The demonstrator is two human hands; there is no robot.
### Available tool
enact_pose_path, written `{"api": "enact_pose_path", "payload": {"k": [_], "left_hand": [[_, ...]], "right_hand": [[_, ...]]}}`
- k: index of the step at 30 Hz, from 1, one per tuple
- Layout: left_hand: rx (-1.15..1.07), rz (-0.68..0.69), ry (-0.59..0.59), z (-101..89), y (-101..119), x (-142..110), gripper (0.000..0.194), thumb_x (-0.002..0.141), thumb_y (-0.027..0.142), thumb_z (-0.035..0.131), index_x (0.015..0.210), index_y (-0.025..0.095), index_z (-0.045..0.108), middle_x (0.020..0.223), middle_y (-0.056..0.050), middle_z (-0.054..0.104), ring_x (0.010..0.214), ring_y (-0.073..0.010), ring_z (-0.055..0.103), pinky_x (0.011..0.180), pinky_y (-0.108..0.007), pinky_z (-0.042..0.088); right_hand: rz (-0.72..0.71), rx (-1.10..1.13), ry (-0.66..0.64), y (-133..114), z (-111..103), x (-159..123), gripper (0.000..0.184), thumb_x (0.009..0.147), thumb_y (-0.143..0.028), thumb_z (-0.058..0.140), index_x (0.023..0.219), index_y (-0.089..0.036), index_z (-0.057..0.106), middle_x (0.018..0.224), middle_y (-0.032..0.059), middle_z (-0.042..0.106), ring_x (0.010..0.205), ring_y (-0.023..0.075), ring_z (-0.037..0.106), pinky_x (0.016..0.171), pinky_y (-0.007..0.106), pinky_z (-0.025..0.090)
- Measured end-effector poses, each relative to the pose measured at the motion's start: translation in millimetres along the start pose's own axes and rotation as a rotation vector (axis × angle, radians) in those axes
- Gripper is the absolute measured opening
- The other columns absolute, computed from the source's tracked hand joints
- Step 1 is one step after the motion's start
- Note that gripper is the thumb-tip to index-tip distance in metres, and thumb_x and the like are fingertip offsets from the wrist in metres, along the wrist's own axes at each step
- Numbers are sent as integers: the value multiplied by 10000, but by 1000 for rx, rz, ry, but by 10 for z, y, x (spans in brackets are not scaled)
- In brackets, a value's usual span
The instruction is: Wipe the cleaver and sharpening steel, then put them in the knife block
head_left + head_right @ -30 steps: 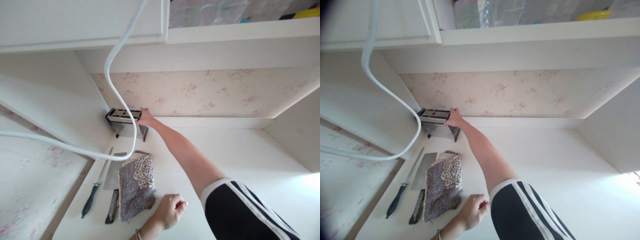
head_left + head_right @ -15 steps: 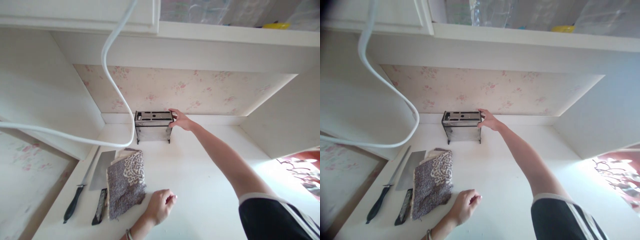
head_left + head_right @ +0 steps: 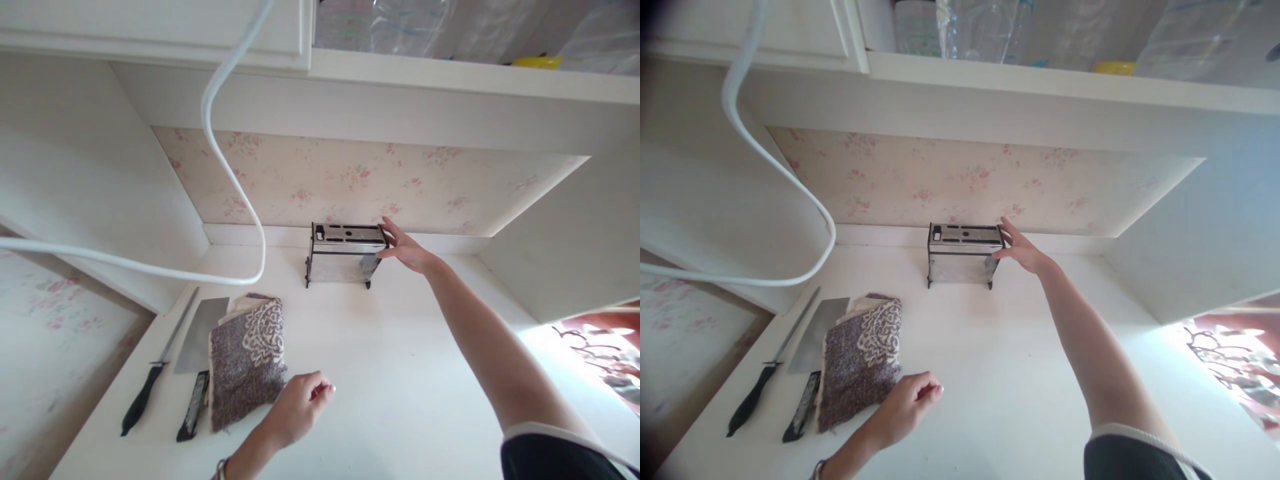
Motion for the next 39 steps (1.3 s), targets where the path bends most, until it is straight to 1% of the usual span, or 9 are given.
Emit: {"api": "enact_pose_path", "payload": {"k": [4,7,11,15,21,26,31,34,39], "left_hand": [[95,-60,67,-581,13,-333,339,922,447,389,796,208,595,746,-11,622,691,-147,537,661,-227,380],[143,-193,105,-1002,-224,-591,356,915,494,380,842,231,609,788,-9,637,734,-165,560,703,-233,393],[122,-361,129,-1425,-631,-812,414,888,562,380,773,218,579,603,35,529,586,-144,501,569,-214,359],[345,-428,286,-1864,-907,-976,414,886,556,354,732,220,540,616,21,567,634,-171,563,616,-227,369],[669,-679,141,-1905,-1529,-1277,326,879,493,343,825,250,553,849,-53,700,823,-287,664,639,-302,382],[648,-702,92,-1748,-1722,-1311,321,878,489,347,796,228,515,846,-85,697,830,-291,671,633,-314,396],[663,-647,115,-1711,-1724,-1207,353,860,533,371,807,215,513,789,-94,692,830,-284,669,657,-308,421],[671,-668,143,-1761,-1750,-1188,382,822,578,425,848,213,534,848,-108,703,880,-291,665,699,-312,435],[652,-644,110,-1715,-1648,-1052,433,831,617,372,829,216,535,873,-116,696,878,-306,656,685,-329,418]], "right_hand": [[-257,-430,406,-439,-100,-506,738,688,-295,687,1364,-244,394,1418,133,383,1341,285,324,1091,508,280],[-303,-447,547,-446,312,-1082,354,816,-284,554,1169,-259,533,1141,102,588,1212,258,472,1072,456,344],[-200,-314,58,-145,1648,-1569,272,873,-282,460,1131,-280,545,1109,84,588,1074,233,564,932,426,482],[-237,-299,-327,-248,2746,-1960,677,730,-373,657,1348,-269,401,1360,103,436,1295,274,377,1063,459,365],[-327,-402,-504,-503,3510,-1954,899,658,-553,678,1432,-310,290,1524,99,224,1412,337,105,1111,601,42],[-322,-389,-494,-498,3636,-1837,731,699,-349,639,1383,-278,391,1489,80,329,1411,286,151,1127,557,-15],[-188,-121,-338,-297,3209,-1807,649,670,-105,463,1306,-239,479,1355,39,514,1329,173,370,1144,371,243],[-99,-1,-255,-128,2916,-1887,610,697,-105,442,1283,-264,498,1362,30,505,1289,186,436,1103,375,338],[-145,41,-304,-135,2796,-2052,512,741,-168,499,1236,-280,558,1292,21,574,1328,228,385,1157,477,194]]}}
Point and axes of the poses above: each hand's wrist, its own x-axis towards the middle knuckle, its own z-axis out of the palm, y = z × x, the point moved 10 cm from there along x, towards the middle knuckle
